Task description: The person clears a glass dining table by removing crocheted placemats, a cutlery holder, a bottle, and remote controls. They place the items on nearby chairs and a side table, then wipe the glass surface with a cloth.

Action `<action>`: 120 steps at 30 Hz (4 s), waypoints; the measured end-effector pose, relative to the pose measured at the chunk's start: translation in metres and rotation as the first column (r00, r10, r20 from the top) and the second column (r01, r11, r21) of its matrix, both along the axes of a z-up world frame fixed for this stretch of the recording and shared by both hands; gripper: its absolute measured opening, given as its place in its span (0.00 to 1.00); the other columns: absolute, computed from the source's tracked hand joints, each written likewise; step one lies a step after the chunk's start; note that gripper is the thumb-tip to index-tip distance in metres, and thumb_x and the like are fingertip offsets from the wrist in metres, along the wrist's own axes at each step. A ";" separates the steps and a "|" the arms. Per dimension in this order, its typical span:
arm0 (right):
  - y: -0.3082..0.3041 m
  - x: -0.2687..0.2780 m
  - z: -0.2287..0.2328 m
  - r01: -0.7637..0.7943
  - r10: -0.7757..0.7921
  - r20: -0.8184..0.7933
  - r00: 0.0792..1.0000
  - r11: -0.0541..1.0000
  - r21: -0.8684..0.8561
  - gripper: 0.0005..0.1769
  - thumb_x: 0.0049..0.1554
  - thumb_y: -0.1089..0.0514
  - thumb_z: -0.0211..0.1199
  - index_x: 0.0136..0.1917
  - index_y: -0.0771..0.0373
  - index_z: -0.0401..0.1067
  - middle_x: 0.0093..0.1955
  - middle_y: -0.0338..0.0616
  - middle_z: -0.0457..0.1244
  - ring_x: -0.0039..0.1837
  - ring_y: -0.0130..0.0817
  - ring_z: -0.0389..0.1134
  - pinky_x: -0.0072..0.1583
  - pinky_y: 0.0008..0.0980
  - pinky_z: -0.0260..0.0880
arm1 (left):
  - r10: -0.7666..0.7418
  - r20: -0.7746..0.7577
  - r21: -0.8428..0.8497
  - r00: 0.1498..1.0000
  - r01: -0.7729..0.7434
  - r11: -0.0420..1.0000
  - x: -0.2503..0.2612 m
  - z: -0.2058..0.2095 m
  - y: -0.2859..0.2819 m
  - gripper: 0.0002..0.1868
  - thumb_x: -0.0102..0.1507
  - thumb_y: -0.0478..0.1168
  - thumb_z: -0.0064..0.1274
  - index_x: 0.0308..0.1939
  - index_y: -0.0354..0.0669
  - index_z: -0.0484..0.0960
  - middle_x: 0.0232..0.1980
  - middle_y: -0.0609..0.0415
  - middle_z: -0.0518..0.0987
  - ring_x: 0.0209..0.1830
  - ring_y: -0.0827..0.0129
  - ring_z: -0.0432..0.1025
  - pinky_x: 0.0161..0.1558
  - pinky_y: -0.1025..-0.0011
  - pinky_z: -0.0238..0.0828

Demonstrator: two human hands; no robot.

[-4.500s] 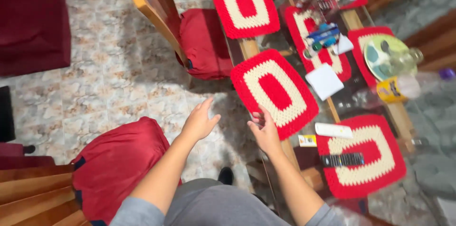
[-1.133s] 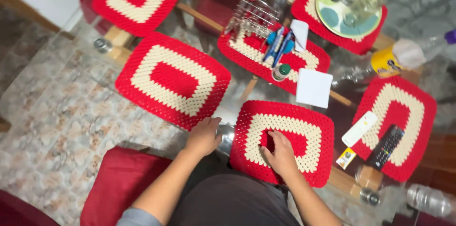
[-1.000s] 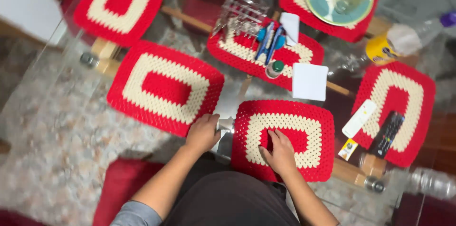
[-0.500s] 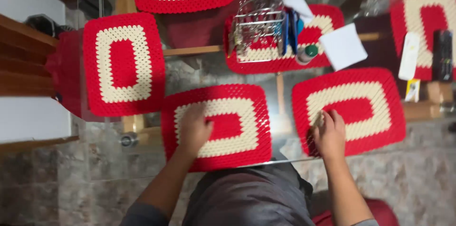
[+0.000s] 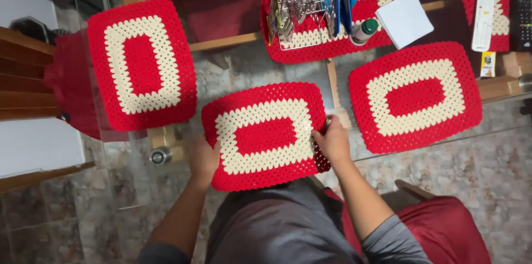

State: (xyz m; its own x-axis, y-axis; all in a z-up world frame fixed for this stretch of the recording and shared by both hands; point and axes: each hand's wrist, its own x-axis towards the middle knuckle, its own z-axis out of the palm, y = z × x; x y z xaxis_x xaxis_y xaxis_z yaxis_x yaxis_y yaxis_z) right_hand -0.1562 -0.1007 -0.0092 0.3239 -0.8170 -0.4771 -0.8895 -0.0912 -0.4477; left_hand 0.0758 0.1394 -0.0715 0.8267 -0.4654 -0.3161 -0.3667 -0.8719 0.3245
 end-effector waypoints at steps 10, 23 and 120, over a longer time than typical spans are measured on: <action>-0.005 -0.018 -0.024 0.135 -0.206 0.396 0.895 0.970 0.200 0.08 0.43 0.62 0.61 0.39 0.62 0.67 0.26 0.51 0.62 0.32 0.43 0.67 0.34 0.35 0.65 | -0.227 -0.089 -0.206 0.970 0.205 0.957 0.014 0.028 -0.029 0.23 0.57 0.45 0.47 0.53 0.38 0.68 0.46 0.38 0.74 0.48 0.49 0.70 0.47 0.57 0.68; 0.037 -0.018 0.224 0.275 0.202 0.574 0.794 0.722 -0.635 0.07 0.57 0.70 0.56 0.50 0.72 0.66 0.40 0.51 0.59 0.44 0.40 0.59 0.48 0.34 0.59 | -0.449 -0.586 -0.691 0.675 -0.127 0.711 0.053 0.124 -0.074 0.10 0.55 0.30 0.50 0.40 0.34 0.70 0.33 0.46 0.76 0.26 0.70 0.69 0.23 0.78 0.68; -0.086 -0.116 -0.040 -0.088 0.071 -0.061 0.996 0.933 -0.348 0.17 0.46 0.54 0.55 0.51 0.53 0.67 0.44 0.47 0.61 0.50 0.49 0.65 0.51 0.46 0.66 | -0.274 -0.199 0.367 0.941 0.330 0.870 0.008 0.064 -0.088 0.39 0.51 0.62 0.47 0.61 0.48 0.63 0.53 0.48 0.71 0.53 0.50 0.67 0.45 0.52 0.67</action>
